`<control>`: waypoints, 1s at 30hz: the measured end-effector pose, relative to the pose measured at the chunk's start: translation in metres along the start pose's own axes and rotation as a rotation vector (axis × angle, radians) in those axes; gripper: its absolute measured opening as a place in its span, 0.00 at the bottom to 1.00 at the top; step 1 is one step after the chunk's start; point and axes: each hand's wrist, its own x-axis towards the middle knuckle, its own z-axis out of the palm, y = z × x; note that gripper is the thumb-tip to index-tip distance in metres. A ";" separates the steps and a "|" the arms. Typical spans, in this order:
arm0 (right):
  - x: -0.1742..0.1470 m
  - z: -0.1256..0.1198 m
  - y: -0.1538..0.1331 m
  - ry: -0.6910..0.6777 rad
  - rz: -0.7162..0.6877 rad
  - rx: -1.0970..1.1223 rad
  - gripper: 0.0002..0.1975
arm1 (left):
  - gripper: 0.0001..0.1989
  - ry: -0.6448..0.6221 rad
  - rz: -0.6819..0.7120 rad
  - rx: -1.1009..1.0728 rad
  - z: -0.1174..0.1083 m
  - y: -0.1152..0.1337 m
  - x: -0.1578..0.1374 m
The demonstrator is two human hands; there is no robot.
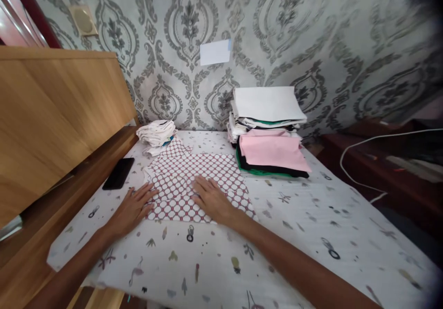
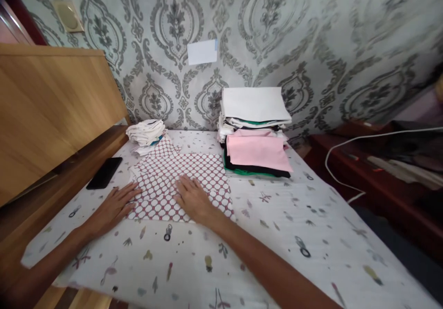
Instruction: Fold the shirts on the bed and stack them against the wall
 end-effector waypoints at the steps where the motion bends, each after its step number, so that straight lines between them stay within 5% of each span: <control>1: -0.007 -0.003 0.010 0.025 0.026 -0.023 0.23 | 0.25 -0.002 0.001 -0.001 -0.003 0.000 0.000; 6: -0.015 -0.024 0.054 0.101 0.102 -0.078 0.17 | 0.22 0.073 0.050 -0.042 -0.034 0.000 0.038; 11: 0.035 -0.054 0.075 -0.106 0.299 -0.181 0.22 | 0.16 0.122 0.124 0.112 -0.060 0.002 0.159; 15: 0.075 -0.065 0.096 -0.202 0.415 -0.217 0.24 | 0.21 0.102 0.129 0.261 -0.053 0.004 0.253; 18: 0.088 -0.061 0.111 -0.245 0.433 -0.227 0.21 | 0.19 0.102 0.126 0.277 -0.044 0.000 0.291; 24: 0.086 -0.054 0.120 -0.249 0.447 -0.255 0.20 | 0.16 0.094 0.130 0.332 -0.039 -0.009 0.306; 30: 0.076 -0.066 0.109 -0.213 0.438 -0.289 0.19 | 0.19 0.149 0.131 0.368 -0.065 0.000 0.269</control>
